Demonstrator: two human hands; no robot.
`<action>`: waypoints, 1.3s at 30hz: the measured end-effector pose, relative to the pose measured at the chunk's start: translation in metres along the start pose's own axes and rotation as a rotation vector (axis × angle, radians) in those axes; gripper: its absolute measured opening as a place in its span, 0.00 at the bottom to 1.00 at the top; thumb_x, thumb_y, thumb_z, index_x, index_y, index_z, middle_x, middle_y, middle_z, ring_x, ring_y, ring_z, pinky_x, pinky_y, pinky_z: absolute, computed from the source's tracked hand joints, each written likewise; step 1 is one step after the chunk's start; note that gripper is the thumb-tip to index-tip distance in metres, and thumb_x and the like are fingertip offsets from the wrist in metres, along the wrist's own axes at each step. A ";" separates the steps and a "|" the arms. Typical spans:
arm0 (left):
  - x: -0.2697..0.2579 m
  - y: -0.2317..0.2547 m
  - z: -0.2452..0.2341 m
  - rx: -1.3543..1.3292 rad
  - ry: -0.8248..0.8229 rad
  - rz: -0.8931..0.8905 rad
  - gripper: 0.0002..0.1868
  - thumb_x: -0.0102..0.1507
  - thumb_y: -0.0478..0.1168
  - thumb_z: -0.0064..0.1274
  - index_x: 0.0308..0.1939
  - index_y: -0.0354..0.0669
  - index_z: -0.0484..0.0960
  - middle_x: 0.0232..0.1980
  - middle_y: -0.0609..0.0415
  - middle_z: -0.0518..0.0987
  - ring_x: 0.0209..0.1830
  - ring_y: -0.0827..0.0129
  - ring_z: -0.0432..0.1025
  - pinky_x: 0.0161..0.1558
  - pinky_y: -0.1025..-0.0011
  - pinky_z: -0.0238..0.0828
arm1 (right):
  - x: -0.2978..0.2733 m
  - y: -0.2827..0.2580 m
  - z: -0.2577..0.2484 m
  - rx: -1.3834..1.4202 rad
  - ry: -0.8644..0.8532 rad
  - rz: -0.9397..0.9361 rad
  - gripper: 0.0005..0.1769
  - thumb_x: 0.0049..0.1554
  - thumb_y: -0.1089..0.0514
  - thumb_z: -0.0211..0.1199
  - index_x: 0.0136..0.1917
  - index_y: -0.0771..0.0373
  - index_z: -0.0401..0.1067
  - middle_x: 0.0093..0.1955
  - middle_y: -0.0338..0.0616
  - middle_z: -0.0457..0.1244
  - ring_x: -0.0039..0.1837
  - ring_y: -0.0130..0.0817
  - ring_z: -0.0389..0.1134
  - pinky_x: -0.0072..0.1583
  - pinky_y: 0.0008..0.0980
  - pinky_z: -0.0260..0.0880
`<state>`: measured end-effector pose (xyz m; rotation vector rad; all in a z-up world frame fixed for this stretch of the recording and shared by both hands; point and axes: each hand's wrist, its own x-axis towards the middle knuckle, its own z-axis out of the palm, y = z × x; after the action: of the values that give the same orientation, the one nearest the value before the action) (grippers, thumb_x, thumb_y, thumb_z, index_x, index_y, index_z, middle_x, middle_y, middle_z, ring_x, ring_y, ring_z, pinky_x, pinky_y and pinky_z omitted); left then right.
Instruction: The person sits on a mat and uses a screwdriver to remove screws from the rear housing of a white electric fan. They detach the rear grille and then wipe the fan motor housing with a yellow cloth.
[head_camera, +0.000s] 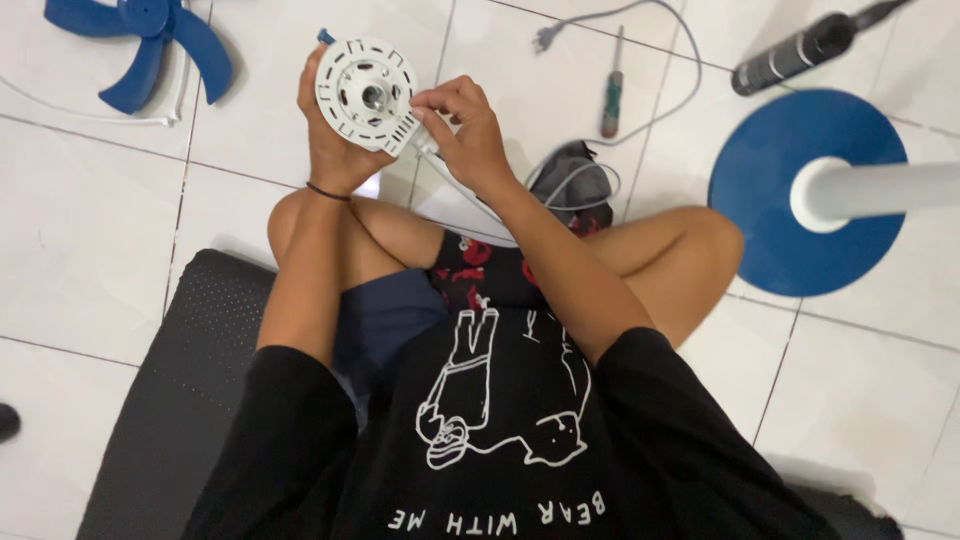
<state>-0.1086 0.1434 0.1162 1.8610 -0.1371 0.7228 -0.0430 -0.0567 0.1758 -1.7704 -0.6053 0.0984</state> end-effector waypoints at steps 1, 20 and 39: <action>-0.005 -0.009 -0.002 0.072 0.023 0.000 0.70 0.53 0.41 0.83 0.80 0.40 0.39 0.81 0.44 0.53 0.79 0.57 0.59 0.81 0.63 0.59 | 0.004 0.003 0.007 -0.007 -0.020 0.007 0.06 0.60 0.61 0.69 0.52 0.59 0.80 0.48 0.38 0.63 0.54 0.33 0.64 0.55 0.29 0.66; -0.018 -0.059 -0.002 0.020 0.018 -0.090 0.70 0.52 0.40 0.82 0.81 0.46 0.40 0.83 0.43 0.48 0.82 0.54 0.57 0.82 0.60 0.59 | 0.028 0.023 0.039 -0.235 -0.097 0.072 0.06 0.56 0.57 0.74 0.49 0.51 0.83 0.42 0.32 0.61 0.51 0.28 0.62 0.60 0.35 0.48; -0.017 -0.054 -0.001 0.042 0.033 -0.075 0.68 0.53 0.38 0.80 0.81 0.44 0.40 0.83 0.46 0.48 0.79 0.57 0.59 0.80 0.63 0.60 | 0.045 0.009 0.054 -0.333 -0.089 0.359 0.06 0.48 0.54 0.74 0.41 0.53 0.81 0.43 0.34 0.65 0.47 0.29 0.68 0.52 0.36 0.65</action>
<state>-0.1002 0.1619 0.0639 1.8830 -0.0316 0.7087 -0.0209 0.0095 0.1625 -2.1952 -0.3739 0.3416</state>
